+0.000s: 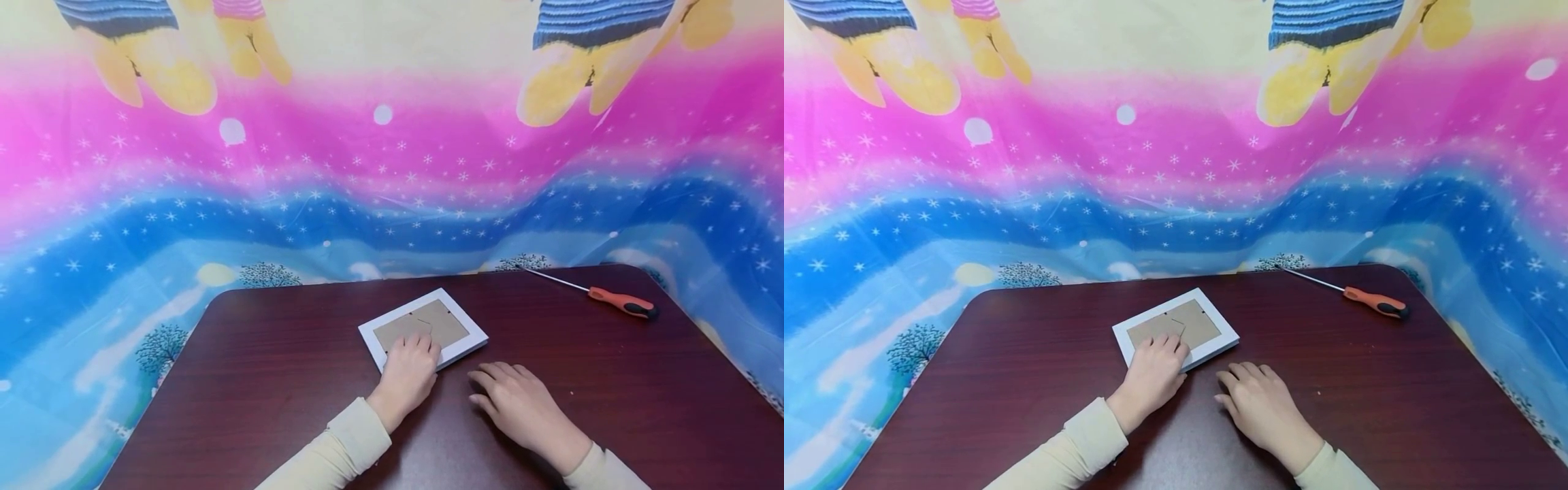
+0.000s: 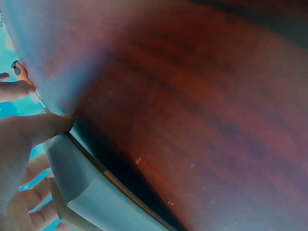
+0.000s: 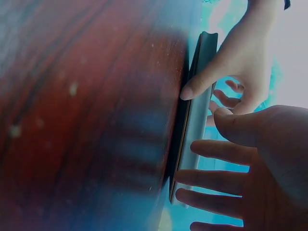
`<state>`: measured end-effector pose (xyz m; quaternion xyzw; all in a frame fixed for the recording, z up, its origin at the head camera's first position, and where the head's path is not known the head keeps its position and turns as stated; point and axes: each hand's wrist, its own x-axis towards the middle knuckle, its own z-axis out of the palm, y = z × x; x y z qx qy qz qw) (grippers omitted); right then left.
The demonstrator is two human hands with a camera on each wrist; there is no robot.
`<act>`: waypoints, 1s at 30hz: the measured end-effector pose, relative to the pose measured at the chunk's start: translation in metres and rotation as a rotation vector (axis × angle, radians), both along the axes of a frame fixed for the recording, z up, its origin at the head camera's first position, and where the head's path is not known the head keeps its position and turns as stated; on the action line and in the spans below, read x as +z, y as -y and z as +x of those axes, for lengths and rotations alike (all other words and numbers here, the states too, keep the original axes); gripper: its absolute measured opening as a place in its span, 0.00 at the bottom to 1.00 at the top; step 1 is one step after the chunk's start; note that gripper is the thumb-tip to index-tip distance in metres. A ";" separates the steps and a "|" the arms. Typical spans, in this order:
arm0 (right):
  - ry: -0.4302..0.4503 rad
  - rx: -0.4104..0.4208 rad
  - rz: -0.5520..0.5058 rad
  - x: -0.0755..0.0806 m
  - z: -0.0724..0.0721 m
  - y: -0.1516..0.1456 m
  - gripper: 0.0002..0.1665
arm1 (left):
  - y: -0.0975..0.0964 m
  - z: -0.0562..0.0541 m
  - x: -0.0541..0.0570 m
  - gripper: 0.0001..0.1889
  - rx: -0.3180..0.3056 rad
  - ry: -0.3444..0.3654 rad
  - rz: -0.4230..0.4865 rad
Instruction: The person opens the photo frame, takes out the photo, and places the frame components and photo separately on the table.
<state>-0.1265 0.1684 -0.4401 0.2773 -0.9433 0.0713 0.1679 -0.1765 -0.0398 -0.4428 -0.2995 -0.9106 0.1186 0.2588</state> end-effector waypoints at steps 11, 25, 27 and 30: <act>0.014 -0.005 0.005 0.001 0.001 0.001 0.19 | 0.000 -0.001 0.001 0.18 0.030 0.134 0.037; 0.029 -0.012 0.023 0.003 0.002 0.001 0.20 | 0.003 -0.002 -0.002 0.15 0.019 0.147 0.055; 0.032 -0.014 0.021 0.003 0.002 0.001 0.20 | 0.004 -0.002 -0.003 0.15 0.009 0.154 0.061; 0.034 -0.015 0.018 0.004 0.003 0.001 0.20 | 0.007 -0.004 -0.003 0.14 -0.005 0.181 0.081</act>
